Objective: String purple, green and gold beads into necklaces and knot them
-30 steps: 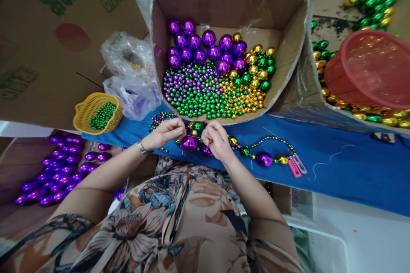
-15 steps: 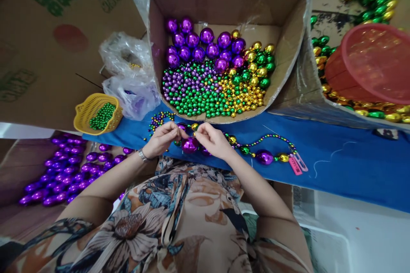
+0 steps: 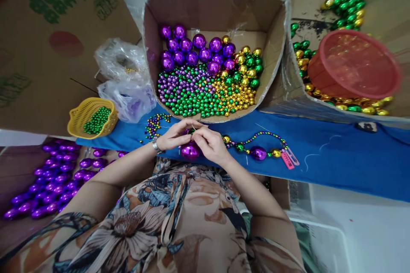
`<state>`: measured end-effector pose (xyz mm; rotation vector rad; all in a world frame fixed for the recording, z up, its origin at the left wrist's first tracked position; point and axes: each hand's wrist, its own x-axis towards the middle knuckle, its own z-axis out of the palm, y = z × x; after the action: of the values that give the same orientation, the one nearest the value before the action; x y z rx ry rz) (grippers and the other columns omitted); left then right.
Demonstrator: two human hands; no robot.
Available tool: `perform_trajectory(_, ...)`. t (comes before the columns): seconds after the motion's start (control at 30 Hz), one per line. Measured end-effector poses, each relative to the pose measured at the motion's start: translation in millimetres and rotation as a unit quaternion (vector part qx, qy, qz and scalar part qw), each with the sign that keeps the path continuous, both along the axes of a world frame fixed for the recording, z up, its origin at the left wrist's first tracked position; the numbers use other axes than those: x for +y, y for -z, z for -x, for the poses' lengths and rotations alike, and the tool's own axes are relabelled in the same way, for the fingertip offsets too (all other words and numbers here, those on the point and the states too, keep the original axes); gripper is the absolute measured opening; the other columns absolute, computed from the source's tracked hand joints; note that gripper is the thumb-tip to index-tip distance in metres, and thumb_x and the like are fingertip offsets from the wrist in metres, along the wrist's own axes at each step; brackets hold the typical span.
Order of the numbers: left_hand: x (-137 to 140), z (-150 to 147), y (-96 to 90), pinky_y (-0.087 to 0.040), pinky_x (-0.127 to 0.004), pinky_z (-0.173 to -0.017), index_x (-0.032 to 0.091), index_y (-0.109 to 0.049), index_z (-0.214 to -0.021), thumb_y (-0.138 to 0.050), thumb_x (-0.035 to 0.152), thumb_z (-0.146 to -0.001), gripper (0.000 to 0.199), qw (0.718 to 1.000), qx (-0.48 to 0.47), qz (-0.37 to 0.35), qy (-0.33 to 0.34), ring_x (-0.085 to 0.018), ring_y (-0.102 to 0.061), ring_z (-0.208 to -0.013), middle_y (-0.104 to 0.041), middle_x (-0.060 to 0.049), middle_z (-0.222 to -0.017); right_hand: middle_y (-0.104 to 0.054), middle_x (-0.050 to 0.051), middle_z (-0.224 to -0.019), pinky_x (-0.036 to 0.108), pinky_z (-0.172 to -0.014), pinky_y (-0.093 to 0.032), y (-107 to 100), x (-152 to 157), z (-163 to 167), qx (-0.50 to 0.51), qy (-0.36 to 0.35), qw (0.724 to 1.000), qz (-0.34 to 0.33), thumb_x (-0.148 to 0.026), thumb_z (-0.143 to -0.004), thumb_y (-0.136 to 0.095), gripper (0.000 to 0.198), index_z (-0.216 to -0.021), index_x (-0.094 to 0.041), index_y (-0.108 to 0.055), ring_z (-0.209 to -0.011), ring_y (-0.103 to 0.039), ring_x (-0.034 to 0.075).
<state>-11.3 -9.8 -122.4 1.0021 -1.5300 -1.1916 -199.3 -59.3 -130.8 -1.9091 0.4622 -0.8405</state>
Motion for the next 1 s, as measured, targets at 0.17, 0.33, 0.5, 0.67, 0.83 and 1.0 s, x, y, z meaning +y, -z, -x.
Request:
perform_trajectory(0.17,-0.9,0.3,1.1,-0.05,-0.039,-0.09,0.022,-0.062,-0.122,-0.079,0.037,-0.072,0.055,0.989,-0.123,0.083,-0.025,-0.024,-0.064,-0.1,-0.069,-0.011,-0.111,-0.05,-0.005,-0.06,0.024,-0.057,-0.04,-2.6,10.9,3.0,-0.058,0.075,0.987,-0.129,-0.038,-0.099,-0.046,0.021,-0.092,-0.022,-0.059,-0.053,-0.047,0.008)
perform_trajectory(0.33,10.2,2.6,11.9,-0.049,-0.04,-0.092,0.02,-0.06,-0.119,-0.076,0.029,-0.078,0.045,0.98,-0.162,0.118,-0.024,-0.022,-0.064,-0.095,-0.073,-0.007,-0.092,-0.047,-0.006,-0.057,0.023,-0.054,-0.039,-6.3,18.7,-6.0,-0.11,0.156,0.961,-0.2,-0.049,-0.096,-0.047,0.029,-0.09,-0.022,-0.056,-0.051,-0.045,0.008)
perform_trajectory(0.5,7.8,0.3,10.9,-0.053,-0.033,-0.09,0.019,-0.059,-0.121,-0.067,0.018,-0.085,0.037,0.983,-0.125,0.131,-0.007,-0.019,-0.065,-0.103,-0.068,-0.01,-0.11,-0.044,-0.008,-0.054,0.02,-0.051,-0.036,-5.5,6.9,-15.2,-0.175,0.147,0.93,-0.288,-0.056,-0.094,-0.048,0.035,-0.088,-0.022,-0.054,-0.048,-0.042,0.006)
perform_trajectory(0.67,-3.6,3.9,-3.0,-0.055,-0.032,-0.09,0.021,-0.069,-0.112,-0.066,0.016,-0.085,0.027,0.97,-0.167,0.156,0.087,-0.019,-0.066,-0.101,-0.071,-0.008,-0.107,-0.048,-0.008,-0.056,0.018,-0.049,-0.038,-1.7,-1.2,-19.6,-0.188,0.142,0.915,-0.328,-0.056,-0.094,-0.048,0.035,-0.089,-0.022,-0.054,-0.05,-0.045,0.006)
perform_trajectory(0.83,-5.2,3.5,-3.0,-0.054,-0.032,-0.092,0.022,-0.066,-0.118,-0.078,0.023,-0.077,0.043,0.964,-0.203,0.141,0.098,-0.02,-0.066,-0.103,-0.07,-0.008,-0.111,-0.066,0.0,-0.093,0.025,-0.073,-0.052,7.8,-20.5,36.6,-0.044,0.178,0.964,-0.191,-0.053,-0.093,-0.051,0.034,-0.106,-0.023,-0.062,-0.085,-0.062,0.012)
perform_trajectory(1.0,-4.6,-0.9,5.8,-0.053,-0.035,-0.097,0.022,-0.064,-0.121,-0.081,0.03,-0.073,0.052,0.963,-0.237,0.121,0.053,-0.023,-0.064,-0.109,-0.067,-0.008,-0.118,-0.067,0.009,-0.1,0.034,-0.088,-0.048,44.6,-43.4,182.7,0.244,0.466,0.848,0.067,-0.038,-0.095,-0.047,0.028,-0.099,-0.019,-0.068,-0.094,-0.06,0.019)
